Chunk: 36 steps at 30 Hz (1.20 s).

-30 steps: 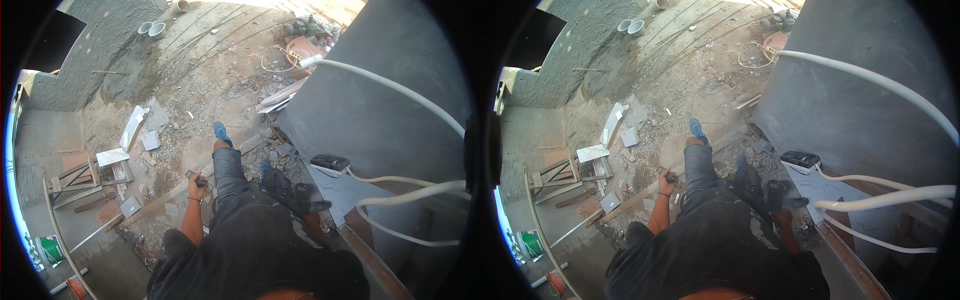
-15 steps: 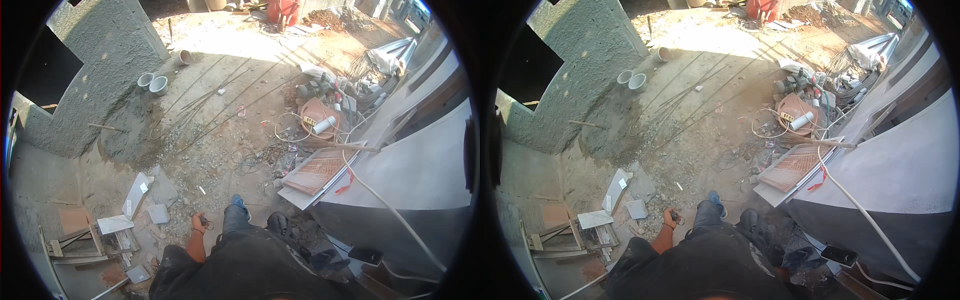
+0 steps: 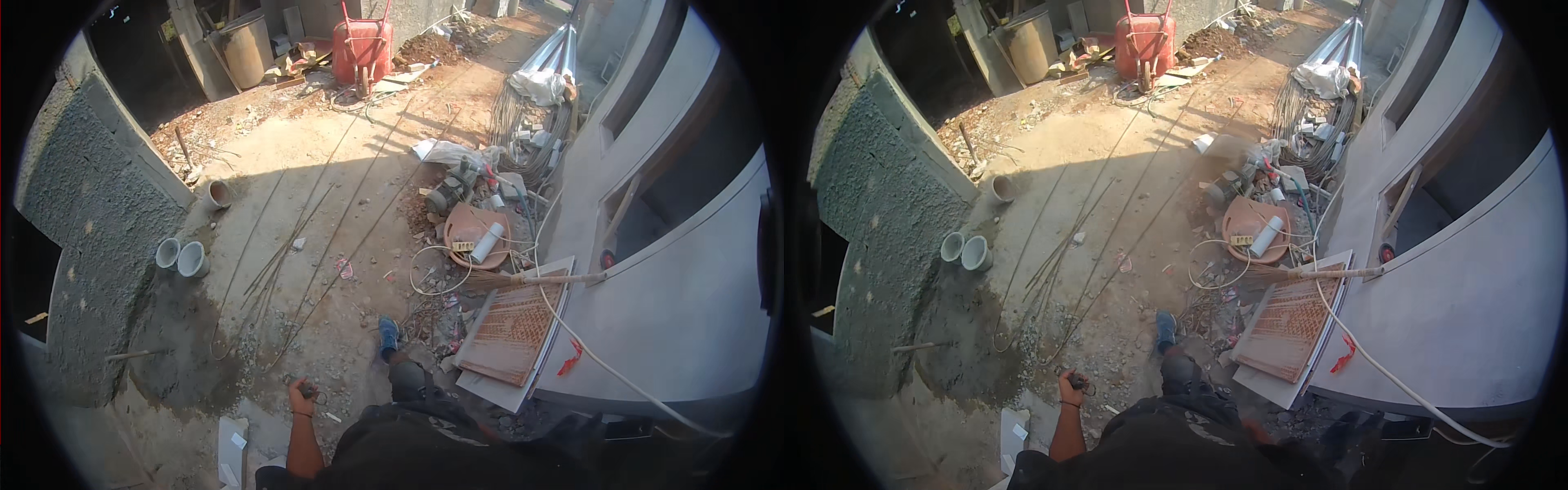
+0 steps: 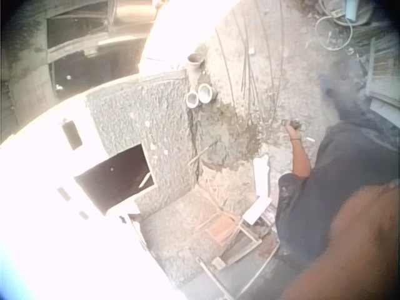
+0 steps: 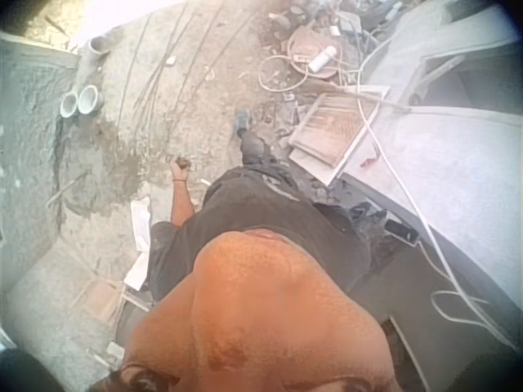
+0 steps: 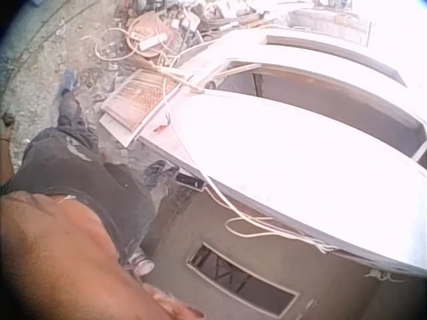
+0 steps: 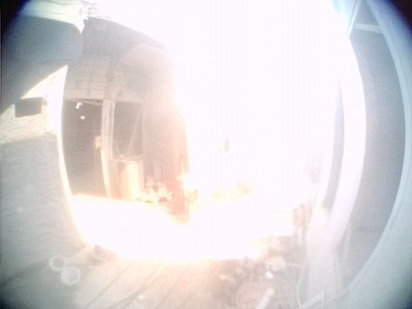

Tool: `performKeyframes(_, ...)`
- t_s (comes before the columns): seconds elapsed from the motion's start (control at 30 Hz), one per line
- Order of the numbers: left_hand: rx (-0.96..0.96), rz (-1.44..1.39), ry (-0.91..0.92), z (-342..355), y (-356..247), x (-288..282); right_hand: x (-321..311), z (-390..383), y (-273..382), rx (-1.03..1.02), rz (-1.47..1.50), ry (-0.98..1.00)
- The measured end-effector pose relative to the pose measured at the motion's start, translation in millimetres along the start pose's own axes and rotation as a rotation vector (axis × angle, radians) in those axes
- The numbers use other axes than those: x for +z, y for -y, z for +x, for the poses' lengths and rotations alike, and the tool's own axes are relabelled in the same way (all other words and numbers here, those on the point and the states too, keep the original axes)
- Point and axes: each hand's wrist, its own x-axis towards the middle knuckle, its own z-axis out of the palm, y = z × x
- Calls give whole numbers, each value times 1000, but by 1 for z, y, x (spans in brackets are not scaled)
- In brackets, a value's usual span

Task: The person walks to a work area, connects an angle grinder to a power outlet, and cuts a metal rod with the angle grinder.

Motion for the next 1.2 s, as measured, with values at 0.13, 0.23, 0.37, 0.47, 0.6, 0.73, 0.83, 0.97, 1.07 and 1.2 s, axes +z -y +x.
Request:
performKeyframes(0.13, -91, 10, -109, 63, -23, 15, -27, 125, 133, 3, 99, -37)
performKeyframes(0.23, -85, 73, -139, 76, -47, 49, -78, 213, 284, 38, 180, -31)
performKeyframes(0.37, -40, 27, -241, 109, -102, 59, -137, 226, 401, 555, 397, -132)
performKeyframes(0.47, -9, 117, -119, 151, -138, 59, -177, 240, 463, 552, 157, -302)
performKeyframes(0.6, -49, 153, -105, 189, -176, 77, -186, 236, 530, 643, 221, -339)
performKeyframes(0.73, -96, 38, 22, 229, -208, 98, -164, 232, 559, 613, 475, -347)
performKeyframes(0.83, -106, -96, 57, 243, -232, 82, -159, 210, 638, 571, 591, -230)
performKeyframes(0.97, -137, -129, 213, 254, -240, 134, -120, 222, 553, 54, 238, -492)
performKeyframes(1.07, -107, -125, 189, 265, -256, 101, -129, 256, 578, 643, 421, -288)
performKeyframes(1.2, -133, -33, 84, 262, -256, 71, -138, 265, 605, 637, 395, -279)
